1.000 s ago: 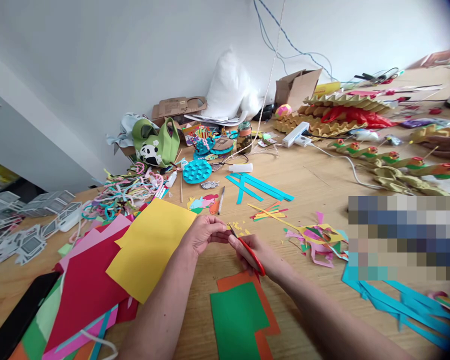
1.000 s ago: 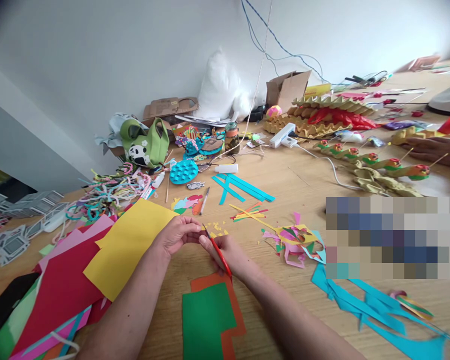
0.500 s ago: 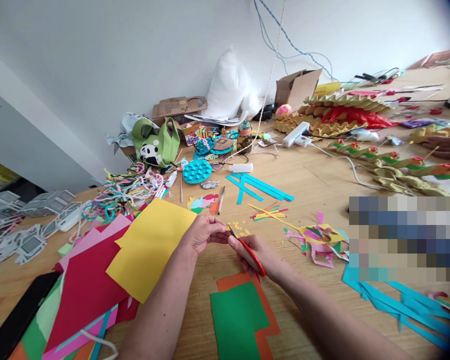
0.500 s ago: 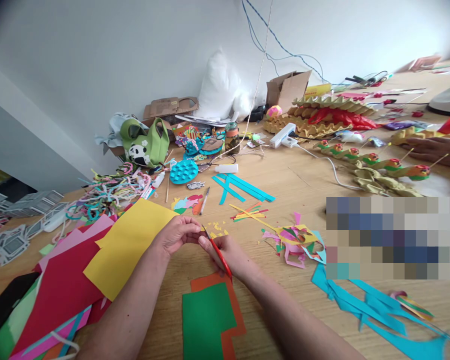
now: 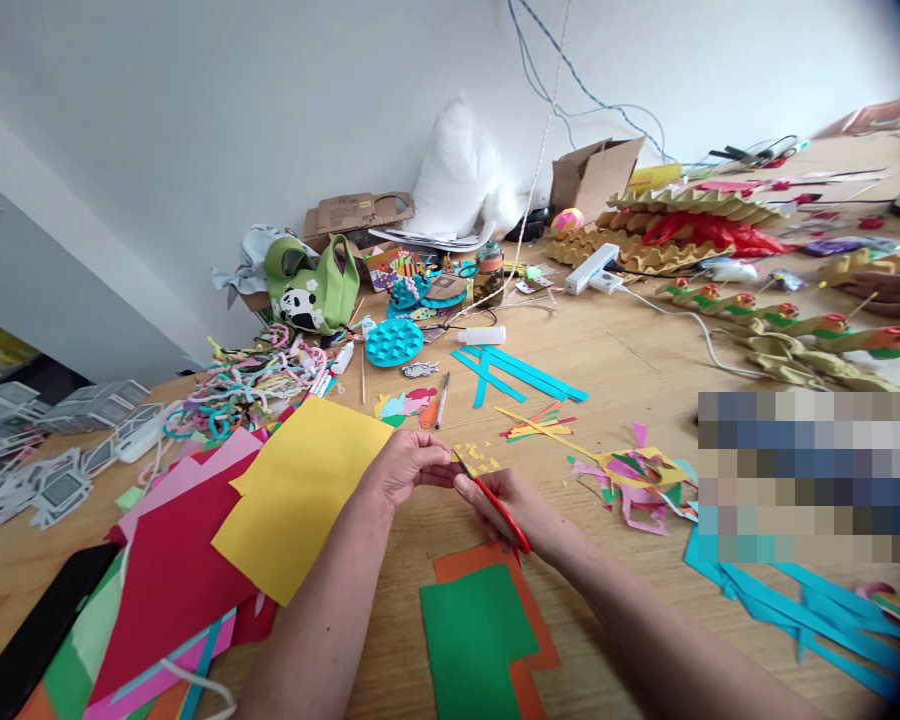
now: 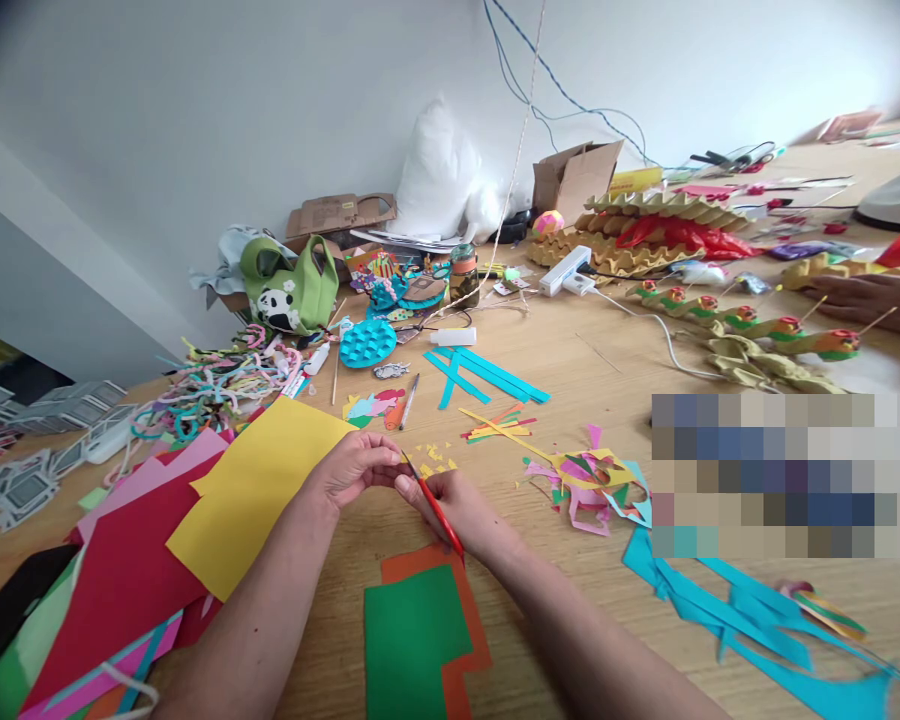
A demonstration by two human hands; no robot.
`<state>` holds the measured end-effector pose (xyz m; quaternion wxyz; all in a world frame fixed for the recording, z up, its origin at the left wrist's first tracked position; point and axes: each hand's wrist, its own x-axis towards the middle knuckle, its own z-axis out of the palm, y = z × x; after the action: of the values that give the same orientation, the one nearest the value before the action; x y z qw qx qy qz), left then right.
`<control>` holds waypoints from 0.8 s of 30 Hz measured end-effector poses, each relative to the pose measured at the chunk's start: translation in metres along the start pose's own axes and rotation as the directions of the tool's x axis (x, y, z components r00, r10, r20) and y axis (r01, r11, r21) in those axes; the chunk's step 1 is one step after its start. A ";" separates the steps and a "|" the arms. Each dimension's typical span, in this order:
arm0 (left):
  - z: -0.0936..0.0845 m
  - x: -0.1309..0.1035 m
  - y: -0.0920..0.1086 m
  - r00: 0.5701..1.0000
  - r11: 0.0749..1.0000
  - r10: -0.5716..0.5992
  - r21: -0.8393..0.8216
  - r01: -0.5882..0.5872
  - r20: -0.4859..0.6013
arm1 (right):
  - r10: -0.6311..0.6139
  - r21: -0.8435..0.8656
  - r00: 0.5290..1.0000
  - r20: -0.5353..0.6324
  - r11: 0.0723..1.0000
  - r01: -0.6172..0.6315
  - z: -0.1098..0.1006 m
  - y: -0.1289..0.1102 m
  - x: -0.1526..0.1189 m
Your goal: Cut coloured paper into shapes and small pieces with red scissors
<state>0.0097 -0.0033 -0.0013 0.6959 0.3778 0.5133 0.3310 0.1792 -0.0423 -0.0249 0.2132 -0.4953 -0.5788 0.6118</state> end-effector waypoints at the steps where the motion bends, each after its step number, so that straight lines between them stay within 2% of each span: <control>1: 0.000 0.000 0.000 1.000 1.000 -0.001 0.000 0.001 -0.001 | 0.001 -0.001 1.000 -0.002 1.000 -0.001 0.000 0.000 0.000; 24: -0.006 -0.001 0.002 1.000 1.000 -0.002 0.016 0.002 0.017 | -0.015 -0.029 0.999 -0.051 0.999 0.014 -0.001 0.001 0.000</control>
<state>0.0034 -0.0022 -0.0001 0.6974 0.3854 0.5106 0.3230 0.1806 -0.0418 -0.0262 0.2251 -0.5096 -0.5856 0.5888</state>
